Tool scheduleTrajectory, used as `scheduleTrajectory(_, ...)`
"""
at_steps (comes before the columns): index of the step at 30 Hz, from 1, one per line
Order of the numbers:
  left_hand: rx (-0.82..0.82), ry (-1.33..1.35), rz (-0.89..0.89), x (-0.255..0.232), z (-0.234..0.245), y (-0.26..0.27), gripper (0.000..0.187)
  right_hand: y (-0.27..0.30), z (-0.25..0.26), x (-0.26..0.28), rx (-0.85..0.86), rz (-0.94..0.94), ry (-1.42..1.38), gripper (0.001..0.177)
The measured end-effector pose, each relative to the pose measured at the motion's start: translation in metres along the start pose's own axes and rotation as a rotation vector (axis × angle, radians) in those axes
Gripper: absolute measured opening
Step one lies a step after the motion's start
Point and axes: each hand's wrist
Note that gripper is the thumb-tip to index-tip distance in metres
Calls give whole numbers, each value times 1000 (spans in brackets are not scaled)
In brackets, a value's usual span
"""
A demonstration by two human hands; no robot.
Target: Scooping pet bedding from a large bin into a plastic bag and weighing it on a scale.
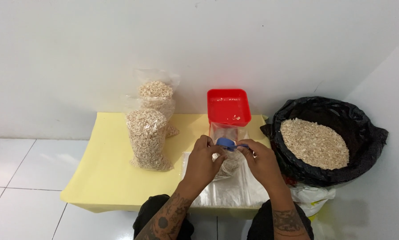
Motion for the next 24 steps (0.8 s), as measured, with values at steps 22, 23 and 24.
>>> scheduleTrajectory(22,-232,67,-58,-3,-10,5,21,-13,0,-44,-251,-463,-865,26)
scheduleTrajectory(23,-267,64,-78,-5,-11,4,22,-12,2,-44,-238,-488,-917,27)
scheduleTrajectory(24,-302,61,-98,-7,-12,4,23,-12,5,-43,-226,-514,-969,27)
Point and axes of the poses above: each hand's wrist, its own y-axis away from the middle knuckle, its own z-axis out of the back of the hand, x = y × z, and after that the axes turned 4 degrees about -z, right-handed
